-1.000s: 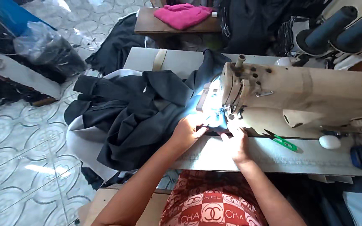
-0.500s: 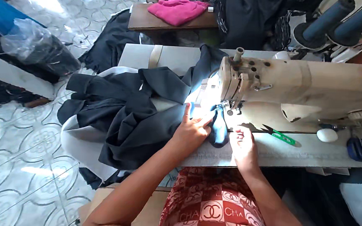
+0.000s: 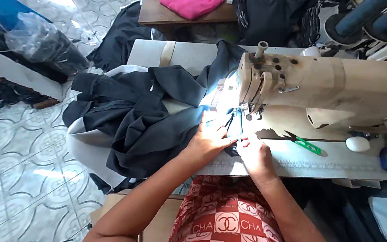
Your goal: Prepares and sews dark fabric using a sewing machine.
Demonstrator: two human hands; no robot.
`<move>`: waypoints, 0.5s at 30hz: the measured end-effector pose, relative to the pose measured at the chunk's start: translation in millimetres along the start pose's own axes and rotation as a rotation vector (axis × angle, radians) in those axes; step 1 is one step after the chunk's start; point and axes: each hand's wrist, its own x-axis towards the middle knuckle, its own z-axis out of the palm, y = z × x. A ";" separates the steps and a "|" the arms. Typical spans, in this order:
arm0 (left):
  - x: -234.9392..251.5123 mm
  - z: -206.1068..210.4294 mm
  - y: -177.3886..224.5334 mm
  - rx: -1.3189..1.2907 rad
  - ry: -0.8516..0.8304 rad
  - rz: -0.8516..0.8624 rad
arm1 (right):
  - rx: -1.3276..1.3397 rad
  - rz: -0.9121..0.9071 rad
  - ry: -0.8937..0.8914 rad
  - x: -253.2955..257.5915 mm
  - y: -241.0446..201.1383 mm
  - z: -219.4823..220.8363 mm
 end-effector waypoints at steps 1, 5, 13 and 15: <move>1.9 -1.1 -1.5 0.002 -0.020 0.005 | -0.007 -0.003 -0.015 1.6 -0.8 -0.9; 4.8 -4.2 -9.0 0.002 -0.092 0.043 | -0.036 0.051 -0.192 10.6 -5.3 -4.0; 5.2 -2.1 -15.1 -0.043 -0.069 0.070 | -0.112 -0.051 -0.200 9.8 -0.2 -2.8; 5.6 -2.0 -15.8 -0.046 -0.073 0.070 | -0.147 -0.063 -0.225 9.7 -1.0 -4.5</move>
